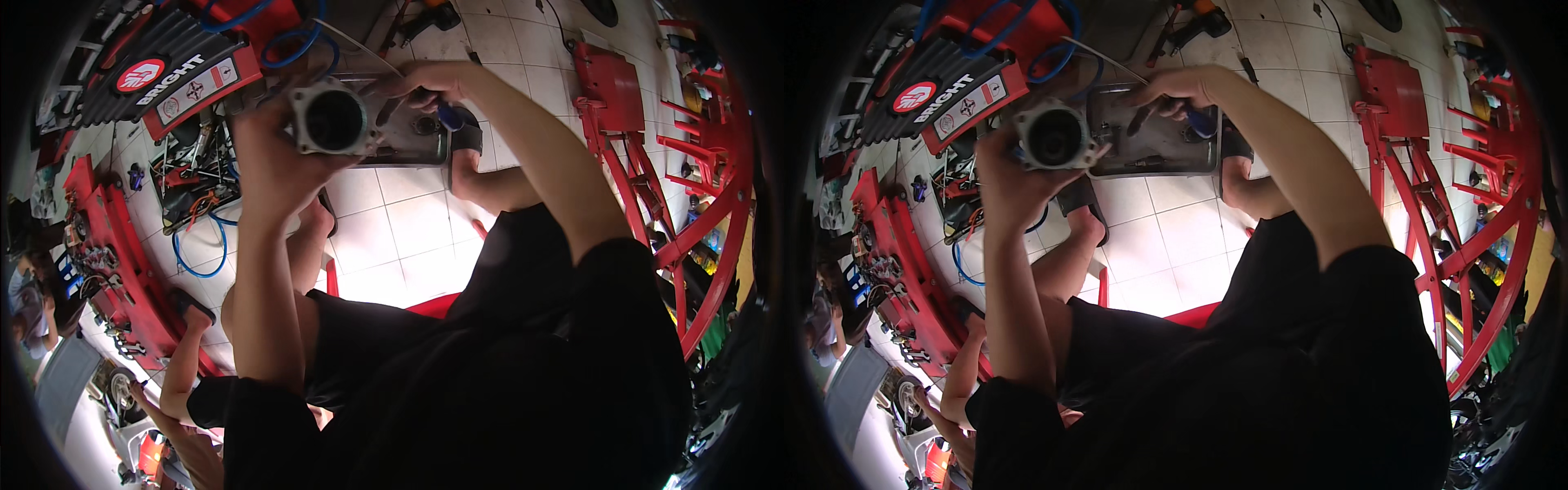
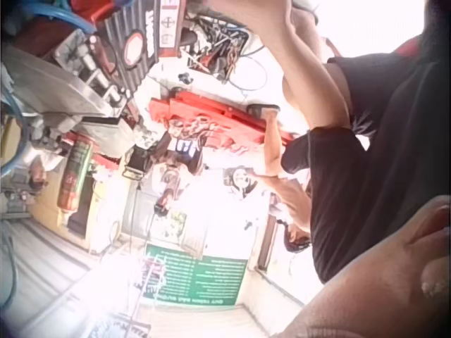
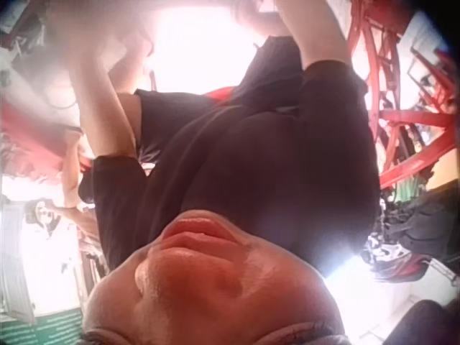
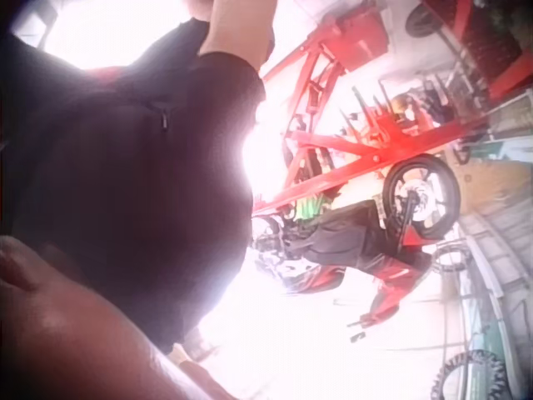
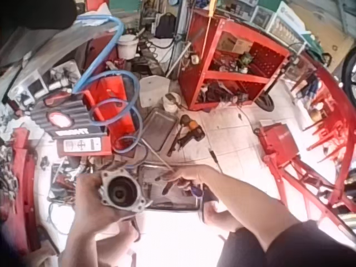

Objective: The person holds an engine component by hand and uses a long thin metal tool to scrape or clean its inner surface over a tray. The person turns the component over and uses the tool on different sides of the metal part.

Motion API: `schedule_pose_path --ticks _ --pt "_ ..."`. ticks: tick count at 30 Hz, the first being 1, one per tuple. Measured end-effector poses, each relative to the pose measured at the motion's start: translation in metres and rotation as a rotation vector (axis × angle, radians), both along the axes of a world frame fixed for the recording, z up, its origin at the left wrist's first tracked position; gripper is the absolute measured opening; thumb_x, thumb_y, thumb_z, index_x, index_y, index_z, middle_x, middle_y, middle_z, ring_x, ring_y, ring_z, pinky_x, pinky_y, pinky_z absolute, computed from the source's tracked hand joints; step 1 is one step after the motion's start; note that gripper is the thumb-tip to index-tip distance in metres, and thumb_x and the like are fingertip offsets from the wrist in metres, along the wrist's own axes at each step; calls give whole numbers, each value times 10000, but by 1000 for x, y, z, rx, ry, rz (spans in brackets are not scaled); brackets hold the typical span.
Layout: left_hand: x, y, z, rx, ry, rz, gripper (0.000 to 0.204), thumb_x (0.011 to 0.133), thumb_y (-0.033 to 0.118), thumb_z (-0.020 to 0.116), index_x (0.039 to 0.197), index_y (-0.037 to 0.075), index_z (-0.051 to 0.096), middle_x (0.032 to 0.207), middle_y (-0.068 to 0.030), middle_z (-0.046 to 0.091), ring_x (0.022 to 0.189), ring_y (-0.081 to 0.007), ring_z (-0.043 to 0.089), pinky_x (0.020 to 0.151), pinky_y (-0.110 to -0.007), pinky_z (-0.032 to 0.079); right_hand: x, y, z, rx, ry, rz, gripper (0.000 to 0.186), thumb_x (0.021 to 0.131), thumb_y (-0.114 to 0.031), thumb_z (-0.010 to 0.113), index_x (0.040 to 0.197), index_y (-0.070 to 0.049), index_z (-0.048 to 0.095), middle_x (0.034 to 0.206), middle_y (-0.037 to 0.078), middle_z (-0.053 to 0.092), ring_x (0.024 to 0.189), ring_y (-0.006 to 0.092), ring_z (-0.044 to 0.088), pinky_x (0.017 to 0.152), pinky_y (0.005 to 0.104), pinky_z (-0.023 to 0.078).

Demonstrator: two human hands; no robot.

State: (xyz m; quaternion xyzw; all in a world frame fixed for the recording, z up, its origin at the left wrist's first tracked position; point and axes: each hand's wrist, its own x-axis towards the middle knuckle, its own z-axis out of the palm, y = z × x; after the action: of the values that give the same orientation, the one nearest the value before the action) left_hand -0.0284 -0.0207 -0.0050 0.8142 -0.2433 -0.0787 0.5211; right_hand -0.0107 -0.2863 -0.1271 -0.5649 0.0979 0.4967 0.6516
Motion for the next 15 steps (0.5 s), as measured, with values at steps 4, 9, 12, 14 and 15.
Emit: schedule_pose_path --ticks 4,9,12,14,15 --pt "3 13 5 -4 61 179 421 563 183 927 858 -12 699 833 -61 718 722 -116 672 693 -265 525 -40 -13 -147 -492 1 -41 389 772 -296 752 1090 -84 682 887 115 721 432 115 463 366 273 357" --pt "7 24 -4 -89 206 319 443 563 162 930 889 -11 684 833 -50 712 727 -107 662 697 -247 523 -102 48 -224 -1176 -372 260 406 732 -207 708 1098 -37 669 1044 187 675 991 343 665 838 423 549" --pt "8 25 -6 57 120 319 492 558 161 934 933 -13 668 830 -46 706 738 -108 663 708 -244 525 -121 71 -239 -1189 -445 224 343 755 -158 664 1075 -33 668 1134 184 649 1112 347 608 951 423 492" --pt "10 25 -12 -21 136 307 485 561 161 934 927 -15 669 832 -48 707 743 -111 666 717 -248 527 -118 75 -247 -1150 -417 272 327 758 -148 663 1067 -41 669 1141 181 643 1097 344 615 939 420 500" --pt "11 25 -14 -12 140 306 485 561 161 934 927 -15 669 832 -48 707 743 -111 666 717 -248 527 -117 78 -249 -1116 -396 321 311 761 -138 662 1058 -50 671 1148 178 636 1082 340 622 927 417 509"
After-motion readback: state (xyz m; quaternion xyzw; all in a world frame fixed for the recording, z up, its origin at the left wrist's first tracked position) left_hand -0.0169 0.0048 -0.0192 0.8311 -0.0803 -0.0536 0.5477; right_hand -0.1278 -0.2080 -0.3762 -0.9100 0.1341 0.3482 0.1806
